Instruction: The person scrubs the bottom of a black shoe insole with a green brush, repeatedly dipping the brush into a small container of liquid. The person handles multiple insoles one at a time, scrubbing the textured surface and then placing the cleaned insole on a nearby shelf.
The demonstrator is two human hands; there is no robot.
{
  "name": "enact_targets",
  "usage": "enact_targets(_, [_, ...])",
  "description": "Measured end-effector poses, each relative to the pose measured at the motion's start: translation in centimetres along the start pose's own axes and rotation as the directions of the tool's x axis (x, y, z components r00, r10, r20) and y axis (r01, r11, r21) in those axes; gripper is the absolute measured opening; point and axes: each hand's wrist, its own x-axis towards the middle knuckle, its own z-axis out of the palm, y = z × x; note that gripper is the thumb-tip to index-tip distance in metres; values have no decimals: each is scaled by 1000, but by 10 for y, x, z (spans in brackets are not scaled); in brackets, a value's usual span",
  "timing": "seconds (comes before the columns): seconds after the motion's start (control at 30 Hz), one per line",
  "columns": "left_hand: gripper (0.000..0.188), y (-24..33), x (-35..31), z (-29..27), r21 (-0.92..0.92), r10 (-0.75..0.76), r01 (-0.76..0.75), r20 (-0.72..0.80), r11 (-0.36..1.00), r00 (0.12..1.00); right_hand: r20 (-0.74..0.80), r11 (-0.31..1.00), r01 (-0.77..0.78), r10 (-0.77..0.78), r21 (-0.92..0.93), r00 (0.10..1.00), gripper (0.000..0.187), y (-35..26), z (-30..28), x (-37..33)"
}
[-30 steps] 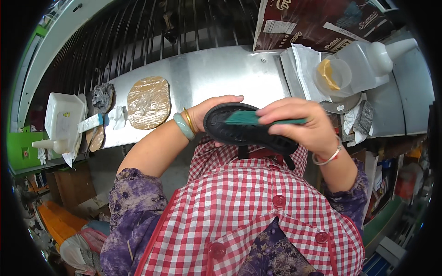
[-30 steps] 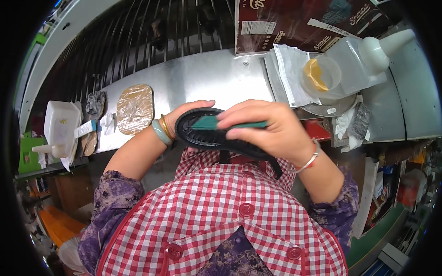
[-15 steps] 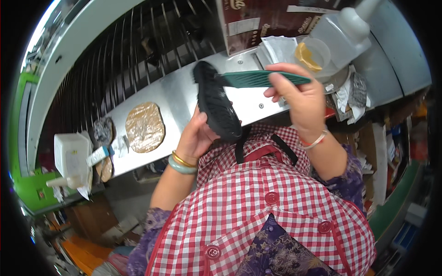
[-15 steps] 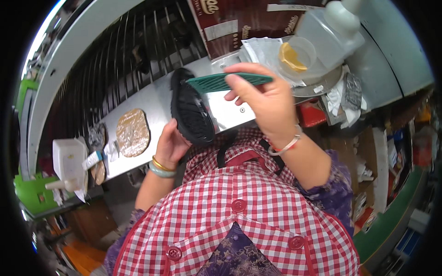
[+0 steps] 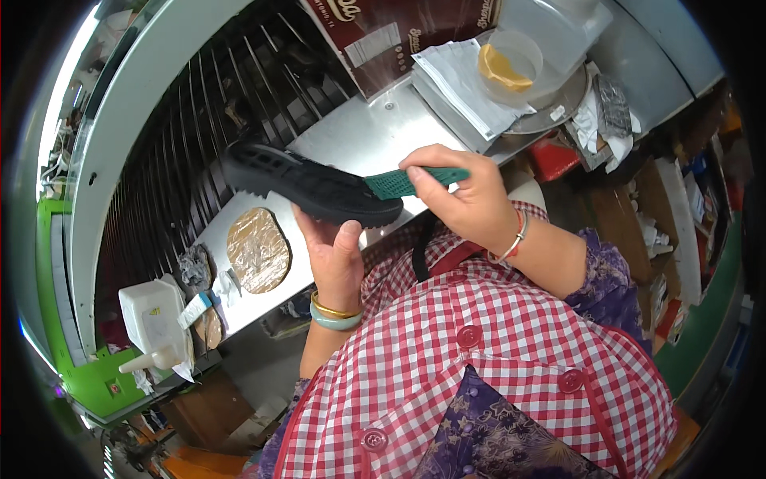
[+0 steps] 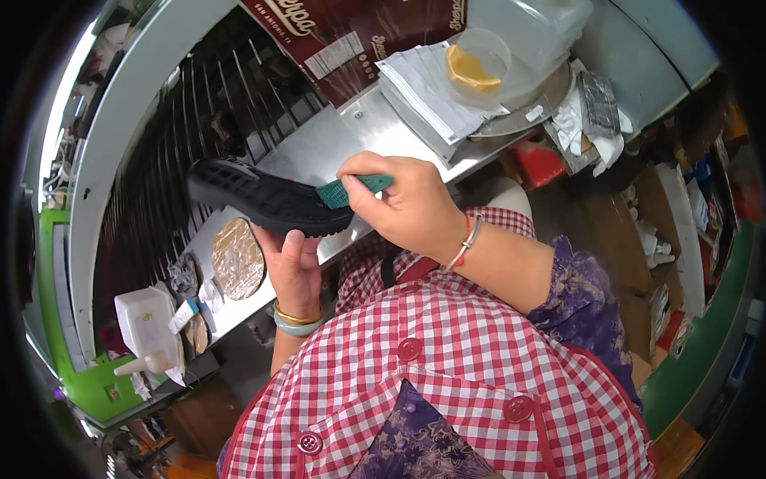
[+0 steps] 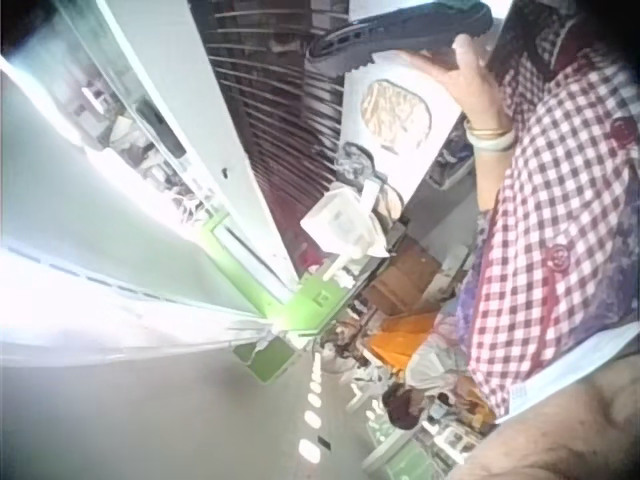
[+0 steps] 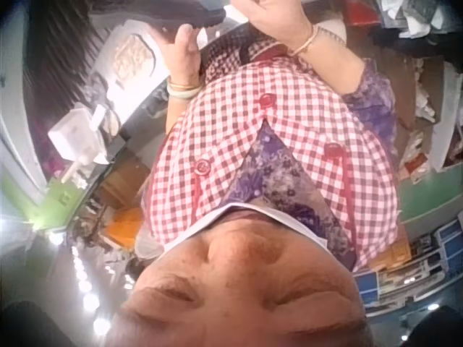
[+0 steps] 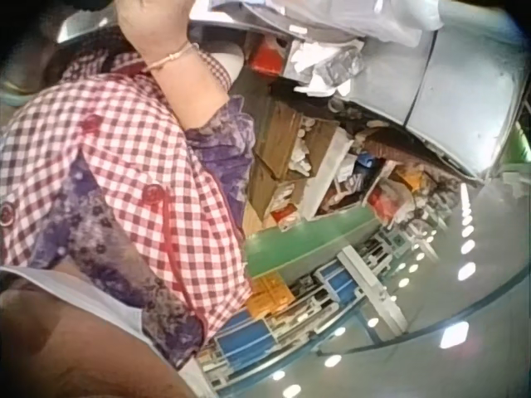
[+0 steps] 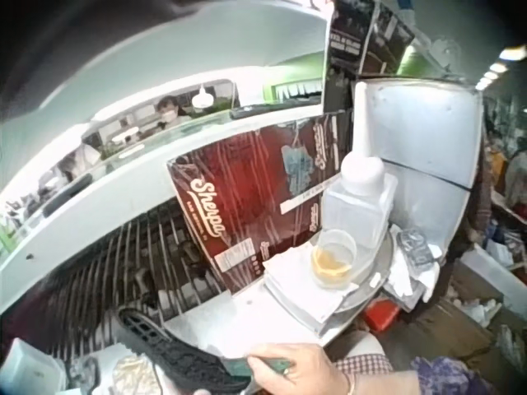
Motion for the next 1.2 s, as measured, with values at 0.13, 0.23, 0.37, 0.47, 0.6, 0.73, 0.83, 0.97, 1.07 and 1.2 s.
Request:
enact_targets(0.13, [85,-9,-4,-1,243,219,-236,95,941,971,-60,977,-200,205,74,977,9,19,-13,-3])
enact_targets(0.23, [90,-10,-6,-2,352,234,-291,196,890,952,-104,955,-133,165,264,981,9,14,-2,-2])
enact_targets(0.37, [91,-7,-4,3,467,259,-386,315,795,913,-68,950,-286,295,126,953,11,26,-16,-4])
enact_targets(0.47, [74,-13,0,-5,605,290,-498,412,622,864,2,900,-351,363,260,932,12,10,-15,-3])
enact_targets(0.6, [81,-20,-1,-21,705,179,-474,454,528,873,1,854,-468,480,225,877,15,16,-30,3])
enact_targets(0.73, [56,-12,-7,0,199,-16,17,-10,980,1000,-93,881,-346,393,322,915,17,13,-45,13])
enact_targets(0.83, [67,5,-4,-13,-334,-465,506,201,795,862,129,853,-359,335,379,933,18,2,-35,26])
enact_targets(0.97, [73,-10,-16,-32,-694,-493,609,404,384,771,437,871,-392,242,296,867,20,1,-6,28])
enact_targets(1.07, [71,-15,-17,-37,-744,-494,598,415,299,764,501,830,-417,199,371,842,17,6,22,23])
enact_targets(1.2, [67,-9,-18,-30,-821,-522,502,313,271,794,422,925,-314,202,214,884,16,12,38,17])
